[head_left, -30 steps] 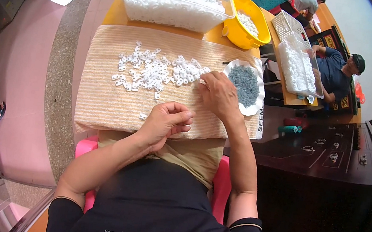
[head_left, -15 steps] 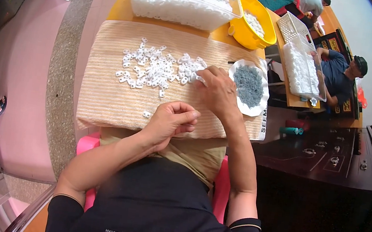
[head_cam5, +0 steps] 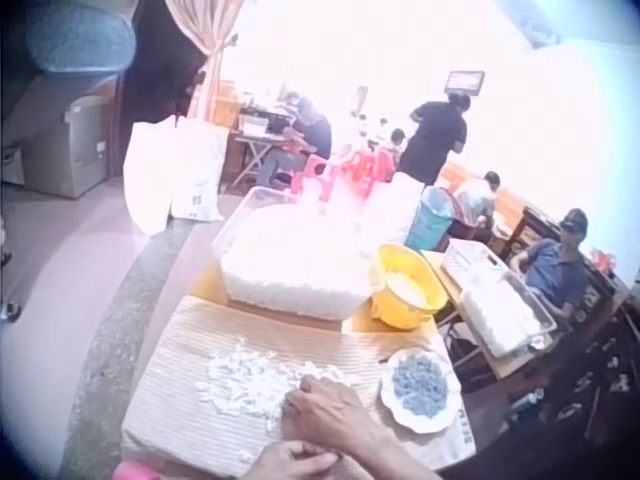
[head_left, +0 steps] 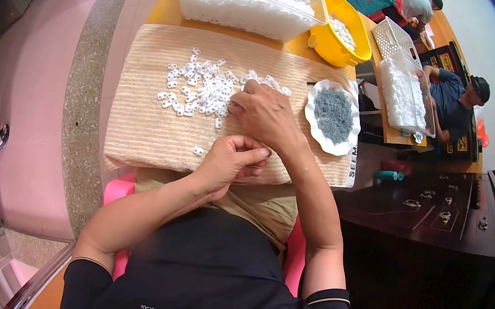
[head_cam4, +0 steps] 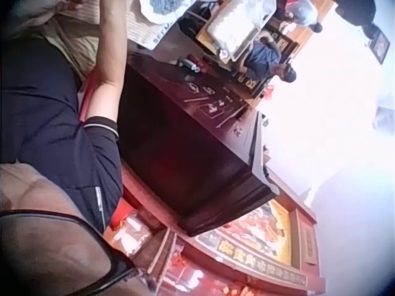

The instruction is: Assembling small white plastic components by inserting pins into them by hand.

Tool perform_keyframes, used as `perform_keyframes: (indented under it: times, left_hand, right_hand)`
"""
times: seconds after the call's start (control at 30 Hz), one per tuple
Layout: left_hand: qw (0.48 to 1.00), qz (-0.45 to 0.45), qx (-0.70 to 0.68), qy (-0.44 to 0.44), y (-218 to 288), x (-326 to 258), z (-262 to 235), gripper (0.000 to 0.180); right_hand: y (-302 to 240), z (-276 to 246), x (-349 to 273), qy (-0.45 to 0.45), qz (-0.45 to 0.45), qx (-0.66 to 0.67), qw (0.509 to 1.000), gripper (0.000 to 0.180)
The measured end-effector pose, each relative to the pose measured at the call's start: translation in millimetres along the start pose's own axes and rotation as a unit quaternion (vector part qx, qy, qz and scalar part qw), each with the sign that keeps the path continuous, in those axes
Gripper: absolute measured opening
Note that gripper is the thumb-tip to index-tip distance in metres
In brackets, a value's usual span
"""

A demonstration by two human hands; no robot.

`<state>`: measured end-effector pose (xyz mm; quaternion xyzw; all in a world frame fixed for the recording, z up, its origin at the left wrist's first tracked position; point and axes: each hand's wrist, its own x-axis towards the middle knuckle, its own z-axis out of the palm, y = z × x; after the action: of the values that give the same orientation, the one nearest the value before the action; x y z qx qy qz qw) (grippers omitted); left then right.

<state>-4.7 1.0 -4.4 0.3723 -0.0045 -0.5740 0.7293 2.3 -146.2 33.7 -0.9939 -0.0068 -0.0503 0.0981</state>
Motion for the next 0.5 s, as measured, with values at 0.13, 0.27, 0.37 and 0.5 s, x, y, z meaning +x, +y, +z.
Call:
perform_keyframes:
  times: [0.13, 0.27, 0.37, 0.5]
  left_hand:
    - [1.0, -0.002, 0.003, 0.003, 0.3, 0.0, 1.6, 0.009]
    - [1.0, 0.005, -0.004, 0.005, -2.0, -0.8, 0.0, 0.009]
    - [0.999, 0.032, -0.016, 0.022, 0.3, -0.9, -0.8, 0.012]
    - [0.993, 0.1, -0.019, 0.063, 4.5, -0.3, -1.0, 0.018]
  right_hand:
    - [0.1, -1.4, -2.8, -0.017, 0.002, 0.0, 1.0, 0.011]
    - [7.7, 6.2, -15.2, 0.067, 0.003, 0.061, 0.996, 0.009]
    - [11.7, -0.4, -29.2, 0.106, 0.037, 0.156, 0.981, 0.008]
    - [19.1, -4.9, -53.8, 0.087, 0.103, 0.327, 0.935, 0.012]
